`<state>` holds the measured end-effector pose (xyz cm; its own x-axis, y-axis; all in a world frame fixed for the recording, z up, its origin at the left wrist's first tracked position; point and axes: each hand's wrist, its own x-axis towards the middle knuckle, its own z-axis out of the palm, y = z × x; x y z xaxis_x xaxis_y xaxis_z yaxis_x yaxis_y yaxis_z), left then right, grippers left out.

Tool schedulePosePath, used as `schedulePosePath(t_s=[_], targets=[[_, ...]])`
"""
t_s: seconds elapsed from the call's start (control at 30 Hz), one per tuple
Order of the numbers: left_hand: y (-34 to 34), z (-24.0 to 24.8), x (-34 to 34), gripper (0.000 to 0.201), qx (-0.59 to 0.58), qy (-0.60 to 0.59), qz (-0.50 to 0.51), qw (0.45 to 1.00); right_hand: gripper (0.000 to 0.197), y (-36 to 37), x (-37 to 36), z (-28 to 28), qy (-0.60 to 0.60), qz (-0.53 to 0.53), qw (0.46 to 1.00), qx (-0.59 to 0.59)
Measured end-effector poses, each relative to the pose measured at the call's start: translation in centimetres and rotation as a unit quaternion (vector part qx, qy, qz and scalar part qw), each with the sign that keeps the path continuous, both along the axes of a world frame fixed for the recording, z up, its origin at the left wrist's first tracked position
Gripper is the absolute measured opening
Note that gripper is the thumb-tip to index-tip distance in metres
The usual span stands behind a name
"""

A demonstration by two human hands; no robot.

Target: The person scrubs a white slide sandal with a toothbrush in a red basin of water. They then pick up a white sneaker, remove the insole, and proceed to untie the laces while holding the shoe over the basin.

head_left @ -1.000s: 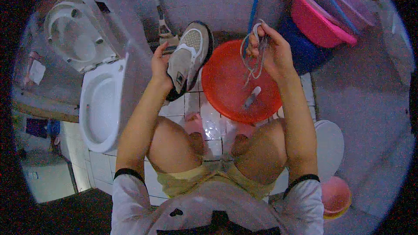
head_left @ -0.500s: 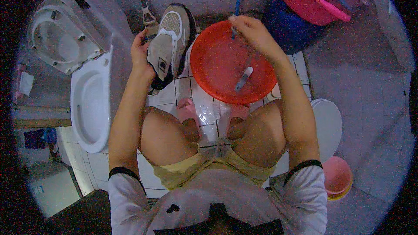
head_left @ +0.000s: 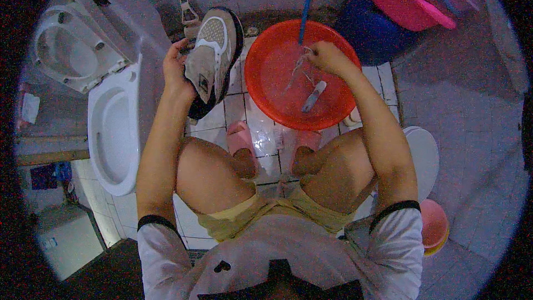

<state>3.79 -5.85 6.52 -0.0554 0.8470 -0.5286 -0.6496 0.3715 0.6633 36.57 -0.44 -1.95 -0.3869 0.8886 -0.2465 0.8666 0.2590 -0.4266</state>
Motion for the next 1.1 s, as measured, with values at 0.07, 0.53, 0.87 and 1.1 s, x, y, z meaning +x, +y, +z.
schedulePosePath(t_s=[0.07,0.53,0.87,1.1], targets=[[0.4,-0.7,-0.5,0.042,0.006,-0.016,-0.015,1.0,0.036,0.7,0.0,-1.3,0.039,-0.057,0.995,0.067],[3.9,-10.2,-3.2,0.036,-0.155,0.027,-0.065,0.986,0.045,1.0,-0.5,-1.5,0.116,0.019,0.993,-0.027],[1.9,-28.4,-9.4,0.026,-0.213,0.234,-0.129,0.94,0.045,-1.1,-1.2,1.3,0.136,0.044,0.99,0.006],[1.5,-30.0,-8.0,0.037,-0.245,0.045,-0.048,0.967,0.042,-1.7,-1.9,2.5,0.098,0.013,0.993,-0.065]])
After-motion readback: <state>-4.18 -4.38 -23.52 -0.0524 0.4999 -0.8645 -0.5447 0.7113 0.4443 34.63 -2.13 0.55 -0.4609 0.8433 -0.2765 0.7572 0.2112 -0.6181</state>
